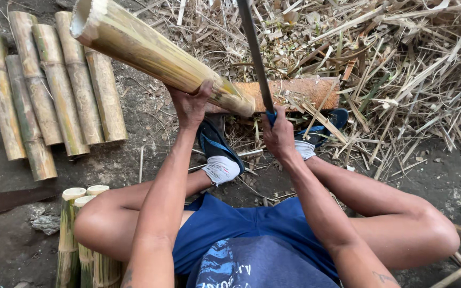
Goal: The person sits on the ground and uses a hand saw to cut a bamboo pole into shorter sections. The cut pieces are placed in a pile nearby.
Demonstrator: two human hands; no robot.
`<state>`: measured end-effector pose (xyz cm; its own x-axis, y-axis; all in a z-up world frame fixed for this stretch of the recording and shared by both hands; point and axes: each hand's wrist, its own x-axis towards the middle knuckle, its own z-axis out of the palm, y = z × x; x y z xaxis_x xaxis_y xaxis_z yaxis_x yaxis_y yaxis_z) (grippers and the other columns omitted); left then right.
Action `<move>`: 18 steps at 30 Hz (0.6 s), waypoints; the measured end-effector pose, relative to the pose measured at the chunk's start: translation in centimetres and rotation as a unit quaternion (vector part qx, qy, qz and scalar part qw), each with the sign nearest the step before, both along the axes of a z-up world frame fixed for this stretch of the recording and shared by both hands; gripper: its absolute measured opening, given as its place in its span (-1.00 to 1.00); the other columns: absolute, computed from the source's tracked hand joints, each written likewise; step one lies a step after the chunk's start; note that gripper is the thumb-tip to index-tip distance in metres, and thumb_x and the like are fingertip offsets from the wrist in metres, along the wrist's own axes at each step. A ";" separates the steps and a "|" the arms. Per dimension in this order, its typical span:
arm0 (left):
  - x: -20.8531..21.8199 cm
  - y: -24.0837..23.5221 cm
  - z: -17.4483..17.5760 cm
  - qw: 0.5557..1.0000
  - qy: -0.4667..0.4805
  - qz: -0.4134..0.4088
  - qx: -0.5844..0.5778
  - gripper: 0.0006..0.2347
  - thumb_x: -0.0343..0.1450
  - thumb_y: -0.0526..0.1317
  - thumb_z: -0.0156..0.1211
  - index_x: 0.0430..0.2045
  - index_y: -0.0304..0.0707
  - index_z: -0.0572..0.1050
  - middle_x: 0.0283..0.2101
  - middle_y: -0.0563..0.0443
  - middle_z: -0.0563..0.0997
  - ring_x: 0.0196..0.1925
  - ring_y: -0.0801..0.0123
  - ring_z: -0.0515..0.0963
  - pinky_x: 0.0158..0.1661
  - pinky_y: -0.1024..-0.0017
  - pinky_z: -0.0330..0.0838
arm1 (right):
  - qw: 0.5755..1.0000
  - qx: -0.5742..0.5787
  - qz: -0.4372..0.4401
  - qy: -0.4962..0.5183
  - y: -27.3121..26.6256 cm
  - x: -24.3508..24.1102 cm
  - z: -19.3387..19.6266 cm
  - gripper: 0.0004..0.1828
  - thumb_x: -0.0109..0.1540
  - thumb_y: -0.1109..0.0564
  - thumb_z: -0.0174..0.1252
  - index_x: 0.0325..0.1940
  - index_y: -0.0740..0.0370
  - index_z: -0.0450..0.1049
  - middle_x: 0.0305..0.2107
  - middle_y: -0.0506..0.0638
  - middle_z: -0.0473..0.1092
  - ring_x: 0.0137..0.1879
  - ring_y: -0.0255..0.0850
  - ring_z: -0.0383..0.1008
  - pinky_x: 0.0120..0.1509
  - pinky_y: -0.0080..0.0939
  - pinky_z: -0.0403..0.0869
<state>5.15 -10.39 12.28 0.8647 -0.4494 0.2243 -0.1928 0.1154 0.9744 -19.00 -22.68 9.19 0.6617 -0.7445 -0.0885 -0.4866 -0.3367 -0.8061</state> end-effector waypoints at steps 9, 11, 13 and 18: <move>0.0 0.6 0.0 0.999 0.022 -0.025 -0.037 -0.01 0.30 -0.08 0.53 0.45 -0.28 -0.21 0.26 -0.22 0.26 0.33 0.10 0.37 0.42 0.13 0.37 | 0.993 0.014 0.033 0.109 -1.4 0.8 -3.6 -0.74 0.41 0.06 0.06 0.04 0.26 0.22 -0.53 0.28 0.44 -0.44 0.24 0.48 -0.37 0.22 0.41; 0.0 0.8 0.0 0.999 0.002 -0.022 -0.034 -0.02 0.31 -0.09 0.51 0.47 -0.30 -0.21 0.29 -0.22 0.24 0.35 0.11 0.35 0.40 0.14 0.36 | 0.990 -0.022 0.035 0.136 -2.2 1.3 -4.4 -0.71 0.38 0.06 0.11 0.03 0.26 0.23 -0.50 0.35 0.46 -0.36 0.35 0.49 -0.28 0.29 0.42; 0.2 0.8 -0.6 0.998 0.032 -0.016 -0.058 0.00 0.31 -0.09 0.53 0.45 -0.33 -0.23 0.30 -0.22 0.22 0.33 0.12 0.32 0.35 0.16 0.35 | 0.993 -0.026 0.011 0.111 -2.3 1.0 -4.5 -0.69 0.37 0.03 0.12 0.04 0.26 0.24 -0.46 0.40 0.46 -0.28 0.42 0.50 -0.22 0.33 0.43; 0.0 1.1 -1.2 0.999 -0.001 0.012 -0.036 -0.02 0.37 -0.10 0.54 0.48 -0.30 -0.23 0.30 -0.24 0.21 0.35 0.12 0.31 0.42 0.18 0.32 | 0.999 -0.033 -0.029 0.017 -0.1 0.4 -3.8 -0.66 0.37 -0.01 0.06 0.08 0.25 0.23 -0.46 0.40 0.47 -0.27 0.42 0.51 -0.23 0.33 0.41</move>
<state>5.13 -9.28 11.07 0.8744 -0.4113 0.2576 -0.1990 0.1802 0.9633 -18.56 -22.77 5.36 0.6152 -0.7861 -0.0598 -0.5338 -0.3596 -0.7653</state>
